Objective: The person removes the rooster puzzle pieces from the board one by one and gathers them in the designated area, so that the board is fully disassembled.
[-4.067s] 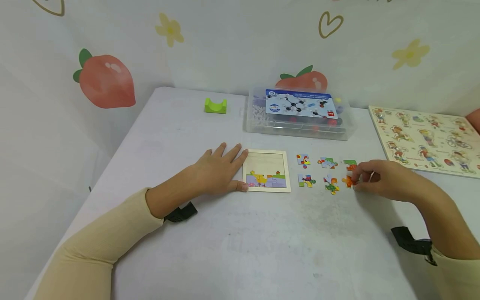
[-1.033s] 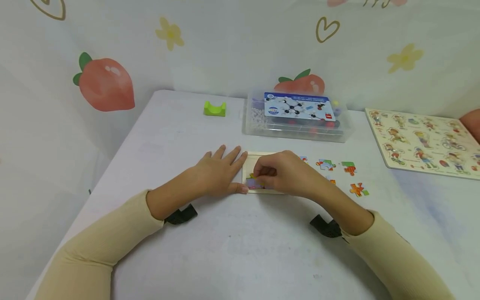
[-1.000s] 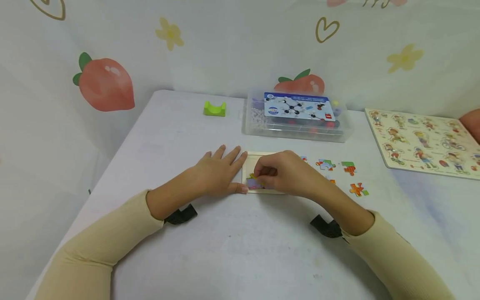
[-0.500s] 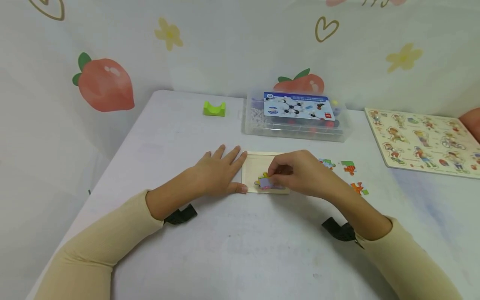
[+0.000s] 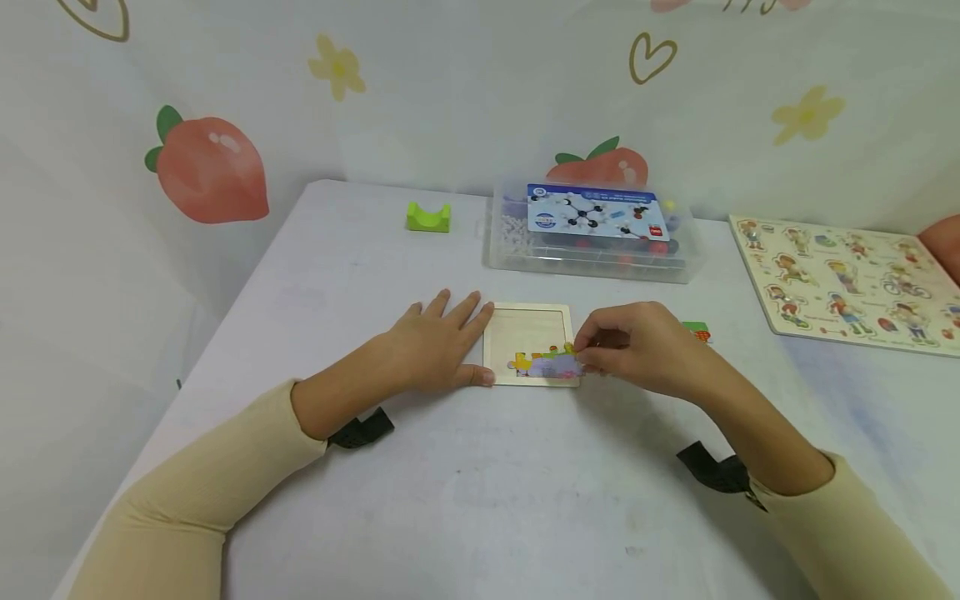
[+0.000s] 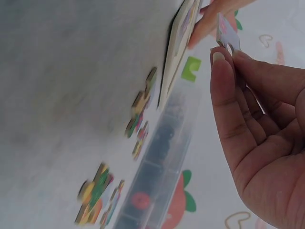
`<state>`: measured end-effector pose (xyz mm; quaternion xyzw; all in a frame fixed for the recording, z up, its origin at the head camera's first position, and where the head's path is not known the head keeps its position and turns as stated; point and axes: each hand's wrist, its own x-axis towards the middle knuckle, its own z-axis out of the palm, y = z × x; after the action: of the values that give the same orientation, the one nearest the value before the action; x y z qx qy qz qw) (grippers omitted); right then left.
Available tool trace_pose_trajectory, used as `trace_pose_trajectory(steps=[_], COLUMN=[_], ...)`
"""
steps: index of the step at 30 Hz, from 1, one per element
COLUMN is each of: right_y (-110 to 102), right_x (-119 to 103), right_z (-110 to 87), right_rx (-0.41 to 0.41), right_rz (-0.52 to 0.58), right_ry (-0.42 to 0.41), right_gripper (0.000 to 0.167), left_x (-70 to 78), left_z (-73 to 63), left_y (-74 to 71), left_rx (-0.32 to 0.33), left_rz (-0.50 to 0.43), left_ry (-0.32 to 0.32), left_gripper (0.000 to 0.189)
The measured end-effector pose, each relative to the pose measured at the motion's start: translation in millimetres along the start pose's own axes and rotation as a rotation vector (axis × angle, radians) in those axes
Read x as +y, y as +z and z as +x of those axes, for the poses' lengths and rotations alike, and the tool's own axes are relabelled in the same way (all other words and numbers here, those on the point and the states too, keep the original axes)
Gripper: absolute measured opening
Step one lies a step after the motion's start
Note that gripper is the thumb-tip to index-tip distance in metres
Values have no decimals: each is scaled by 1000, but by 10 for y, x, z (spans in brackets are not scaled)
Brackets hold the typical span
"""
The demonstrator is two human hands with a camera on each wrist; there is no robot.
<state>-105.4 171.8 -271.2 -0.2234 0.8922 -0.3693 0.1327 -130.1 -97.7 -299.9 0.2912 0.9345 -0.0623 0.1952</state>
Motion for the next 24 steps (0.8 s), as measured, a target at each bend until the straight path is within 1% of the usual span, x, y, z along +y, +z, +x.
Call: trace_pose_trajectory(steps=[5, 9, 16, 24], right_y=[-30, -60, -99, -118], right_x=[80, 141, 211, 262], right_z=[-76, -138, -234, -272], right_rx=[-2, -2, -8, -75], right_rz=[5, -18, -27, -29], right_ry=[38, 63, 79, 109], right_gripper=[8, 8, 7, 9], left_x=[-3, -5, -1, 0], left_z=[-2, -7, -17, -3], left_y=[6, 1, -15, 1], left_rx=[2, 0, -3, 5], left_rz=[1, 1, -10, 4], left_ry=[3, 3, 2, -3], left_gripper=[96, 96, 96, 96])
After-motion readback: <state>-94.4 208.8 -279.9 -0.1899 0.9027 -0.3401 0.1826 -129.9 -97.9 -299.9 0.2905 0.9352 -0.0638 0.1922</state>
